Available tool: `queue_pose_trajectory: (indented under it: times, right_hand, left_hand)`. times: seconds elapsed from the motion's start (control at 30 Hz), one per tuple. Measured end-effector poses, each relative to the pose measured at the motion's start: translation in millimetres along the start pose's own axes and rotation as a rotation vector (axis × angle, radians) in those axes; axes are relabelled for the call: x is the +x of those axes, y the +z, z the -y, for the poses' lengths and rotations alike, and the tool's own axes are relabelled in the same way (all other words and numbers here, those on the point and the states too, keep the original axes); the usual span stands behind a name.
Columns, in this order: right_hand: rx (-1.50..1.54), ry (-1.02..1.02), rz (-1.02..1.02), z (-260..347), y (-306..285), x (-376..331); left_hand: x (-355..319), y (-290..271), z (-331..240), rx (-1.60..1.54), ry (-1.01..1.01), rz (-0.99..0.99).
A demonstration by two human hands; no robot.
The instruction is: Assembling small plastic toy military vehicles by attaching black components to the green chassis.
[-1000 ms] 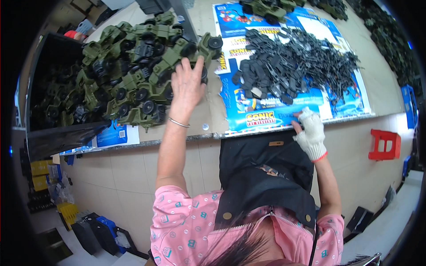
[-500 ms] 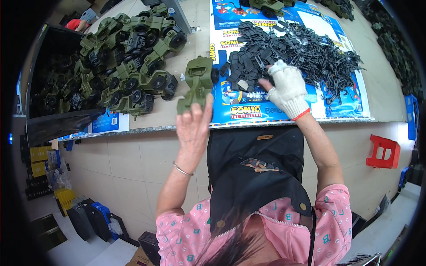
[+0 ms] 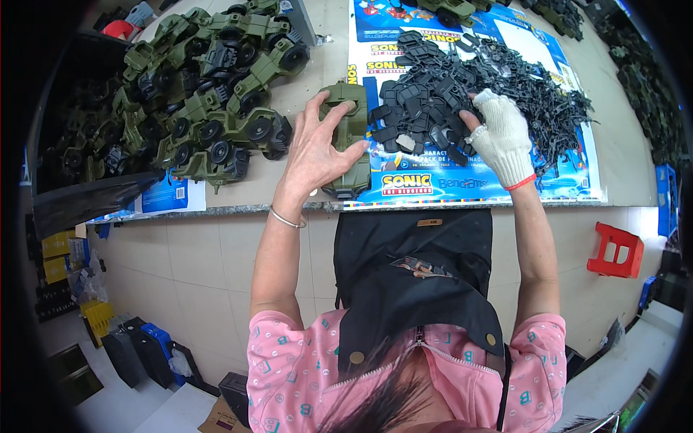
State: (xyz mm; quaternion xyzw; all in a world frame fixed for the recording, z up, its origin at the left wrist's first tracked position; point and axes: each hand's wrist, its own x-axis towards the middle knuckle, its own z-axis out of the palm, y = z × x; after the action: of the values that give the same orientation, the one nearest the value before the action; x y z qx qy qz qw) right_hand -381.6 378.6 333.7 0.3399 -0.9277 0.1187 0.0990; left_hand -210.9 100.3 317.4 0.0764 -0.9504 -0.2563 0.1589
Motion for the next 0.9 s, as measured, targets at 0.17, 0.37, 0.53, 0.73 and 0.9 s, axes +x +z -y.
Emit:
queue_pose_trajectory:
  times: [0.17, 0.37, 0.53, 0.73, 0.9]
  right_hand:
    - [-0.124, -0.144, -0.186, 3.8, -9.8, 24.3]
    - [-0.173, -0.287, 0.455, 26.5, 12.1, 8.5]
    - [-0.219, -0.400, 0.405, 5.0, 26.8, 14.7]
    - [-0.011, -0.182, 0.480, -6.8, 14.0, 37.6]
    - [0.309, -0.366, 0.433, 39.9, -33.6, 29.5]
  left_hand:
    - [-12.3, 5.6, -9.7, -0.009, -0.059, -0.038]
    - [-38.8, 8.2, -23.9, 0.020, -0.194, -0.122]
    - [-39.5, 16.0, -21.2, -0.018, -0.147, -0.139]
    - [-37.2, 13.6, -15.8, -0.156, -0.049, -0.249]
    - [-9.0, -2.1, -62.9, -0.377, 0.332, -0.179]
